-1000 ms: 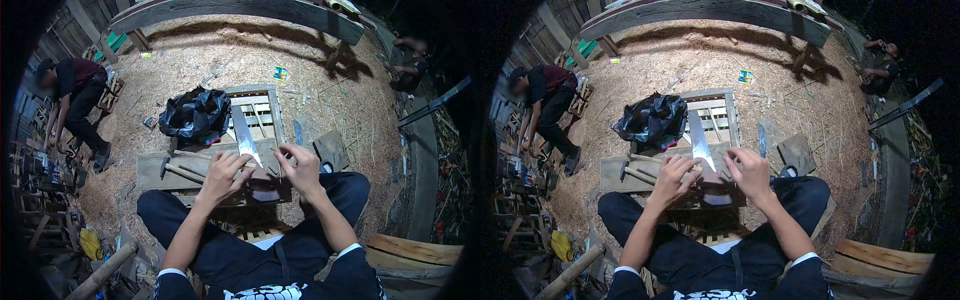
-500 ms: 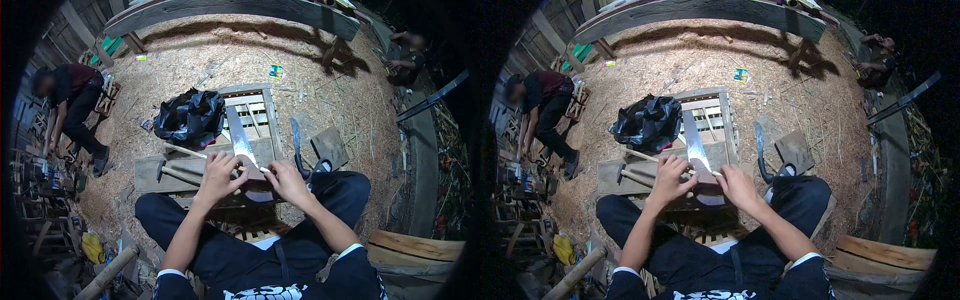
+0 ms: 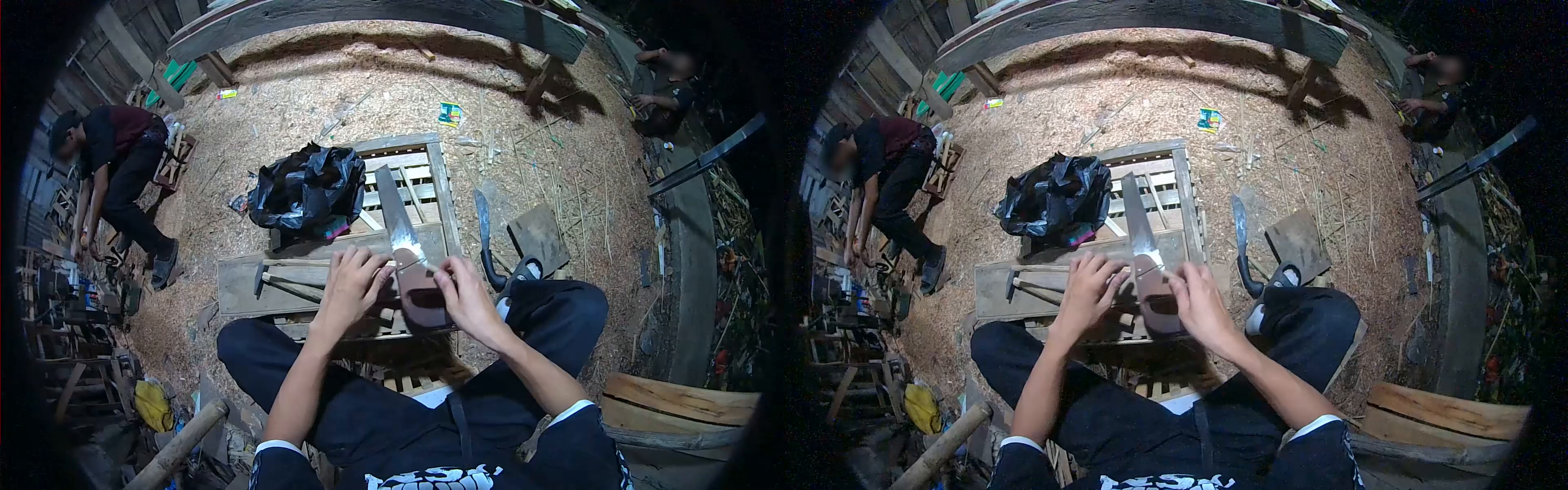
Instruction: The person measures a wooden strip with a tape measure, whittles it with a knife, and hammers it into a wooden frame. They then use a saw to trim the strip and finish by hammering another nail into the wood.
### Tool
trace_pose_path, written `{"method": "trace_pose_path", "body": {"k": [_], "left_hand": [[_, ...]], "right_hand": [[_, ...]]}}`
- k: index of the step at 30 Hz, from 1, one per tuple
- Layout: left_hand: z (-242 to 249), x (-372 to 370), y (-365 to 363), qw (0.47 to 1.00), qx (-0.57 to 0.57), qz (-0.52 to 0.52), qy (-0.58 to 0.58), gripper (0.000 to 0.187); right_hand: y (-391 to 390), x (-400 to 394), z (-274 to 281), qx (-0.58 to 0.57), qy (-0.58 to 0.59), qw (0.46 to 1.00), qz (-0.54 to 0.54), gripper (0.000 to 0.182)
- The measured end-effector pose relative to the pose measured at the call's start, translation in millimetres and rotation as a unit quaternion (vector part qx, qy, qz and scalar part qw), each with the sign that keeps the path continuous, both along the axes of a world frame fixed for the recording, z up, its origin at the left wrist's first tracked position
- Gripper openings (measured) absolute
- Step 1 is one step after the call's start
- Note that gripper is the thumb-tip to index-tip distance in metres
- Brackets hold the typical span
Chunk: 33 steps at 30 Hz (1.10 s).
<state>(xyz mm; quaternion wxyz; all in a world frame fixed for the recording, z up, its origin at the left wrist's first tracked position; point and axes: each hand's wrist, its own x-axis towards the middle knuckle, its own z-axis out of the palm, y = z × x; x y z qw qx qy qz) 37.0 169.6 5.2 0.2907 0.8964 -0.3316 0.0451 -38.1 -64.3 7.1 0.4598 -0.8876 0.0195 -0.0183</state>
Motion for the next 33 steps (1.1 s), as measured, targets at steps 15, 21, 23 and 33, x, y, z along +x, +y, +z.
{"method": "trace_pose_path", "body": {"k": [15,21,23,33], "left_hand": [[-10.3,1.1,0.7,0.999,0.002,-0.044,0.031,0.021],[-22.5,-2.9,-4.1,0.997,0.028,-0.069,0.022,0.023],[-24.4,-4.8,-6.5,0.997,0.023,-0.063,0.022,0.023],[-31.2,-7.7,-1.7,0.998,0.005,-0.065,0.021,0.018]], "right_hand": [[-35.0,76.3,-15.2,-0.038,-0.115,0.991,-0.063,0.024],[-25.0,109.0,-41.4,-0.018,-0.105,0.991,-0.079,0.023],[-21.8,113.0,-50.2,-0.039,-0.161,0.983,-0.077,0.022],[-4.4,54.3,-35.3,-0.134,-0.200,0.967,-0.088,0.020]]}}
